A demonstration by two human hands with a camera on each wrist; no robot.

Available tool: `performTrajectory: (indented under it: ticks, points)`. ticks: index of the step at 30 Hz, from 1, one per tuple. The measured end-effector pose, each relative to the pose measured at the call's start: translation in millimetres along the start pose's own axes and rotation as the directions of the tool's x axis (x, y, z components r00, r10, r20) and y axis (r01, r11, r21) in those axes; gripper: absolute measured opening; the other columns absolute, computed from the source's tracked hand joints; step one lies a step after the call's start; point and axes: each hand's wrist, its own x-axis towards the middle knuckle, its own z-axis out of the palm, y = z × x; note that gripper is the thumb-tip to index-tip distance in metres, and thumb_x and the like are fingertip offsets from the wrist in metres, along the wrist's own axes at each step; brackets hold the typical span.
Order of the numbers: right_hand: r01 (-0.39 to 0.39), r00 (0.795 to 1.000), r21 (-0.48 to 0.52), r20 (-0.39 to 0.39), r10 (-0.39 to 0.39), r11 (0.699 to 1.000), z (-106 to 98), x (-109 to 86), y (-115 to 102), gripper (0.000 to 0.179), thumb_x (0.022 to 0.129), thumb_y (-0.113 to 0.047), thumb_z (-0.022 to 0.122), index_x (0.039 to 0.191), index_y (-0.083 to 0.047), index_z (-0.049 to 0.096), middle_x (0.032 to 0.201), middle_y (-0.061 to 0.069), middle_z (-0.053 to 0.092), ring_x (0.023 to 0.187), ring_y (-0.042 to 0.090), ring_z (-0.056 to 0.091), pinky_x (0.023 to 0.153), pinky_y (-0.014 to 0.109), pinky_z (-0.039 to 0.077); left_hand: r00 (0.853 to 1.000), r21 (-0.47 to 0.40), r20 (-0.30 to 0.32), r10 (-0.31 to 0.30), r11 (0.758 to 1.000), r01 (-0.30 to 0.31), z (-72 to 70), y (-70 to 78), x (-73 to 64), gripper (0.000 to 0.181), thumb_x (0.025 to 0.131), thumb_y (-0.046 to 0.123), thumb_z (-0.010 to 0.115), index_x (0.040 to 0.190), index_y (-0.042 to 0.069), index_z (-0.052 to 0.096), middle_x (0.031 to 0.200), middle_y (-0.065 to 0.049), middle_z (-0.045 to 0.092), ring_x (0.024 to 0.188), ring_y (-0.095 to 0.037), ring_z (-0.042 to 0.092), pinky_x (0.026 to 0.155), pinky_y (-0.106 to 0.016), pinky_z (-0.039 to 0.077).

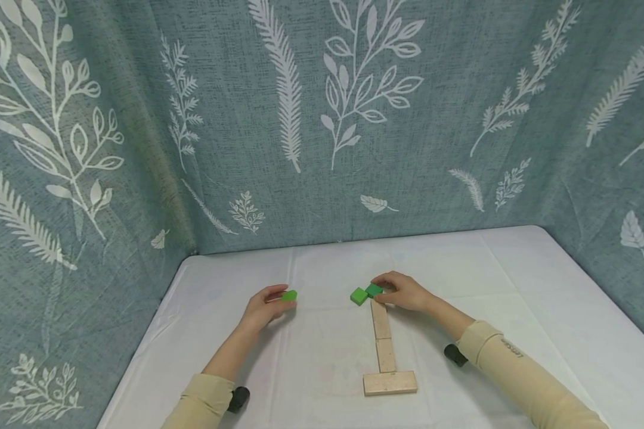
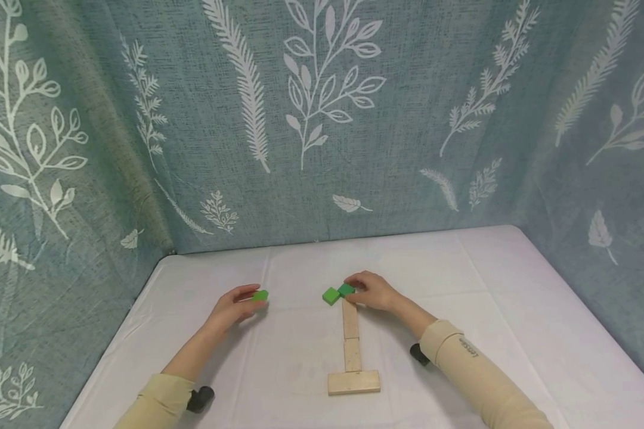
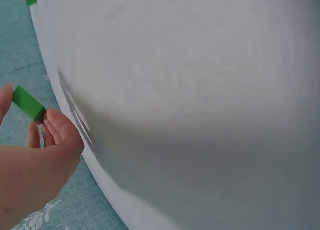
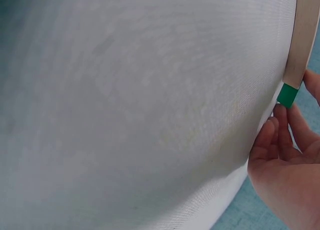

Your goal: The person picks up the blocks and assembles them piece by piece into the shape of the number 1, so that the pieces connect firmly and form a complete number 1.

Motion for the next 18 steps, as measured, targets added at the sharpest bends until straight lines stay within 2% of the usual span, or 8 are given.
performTrajectory:
  ticks: [10,18]
  points:
    - [0.001,1.000,0.009,0.001,-0.001,1.000,-0.1,0.8,2.6,0.044,0.094,-0.021,0.065,0.129,0.003,0.056,0.127,0.018,0.056,0.118,0.035,0.052,0.098,0.048,0.042,0.999,-0.043,0.028,0.022,0.999,-0.021,14.2,6.2,-1.3,0.055,0.085,0.013,0.073,0.135,0.001,0.053,0.134,-0.020,0.053,0.105,-0.020,0.059,0.096,-0.041,0.046]
    - [-0.006,1.000,0.012,0.002,0.006,1.000,1.2,2.0,3.4,0.044,0.094,-0.021,0.065,0.130,0.002,0.056,0.128,0.017,0.056,0.118,0.033,0.052,0.098,0.046,0.043,0.998,-0.072,0.039,0.039,0.997,-0.036,27.8,11.4,-1.3,0.053,0.084,0.010,0.073,0.133,0.000,0.055,0.131,-0.020,0.056,0.107,-0.023,0.059,0.097,-0.044,0.044]
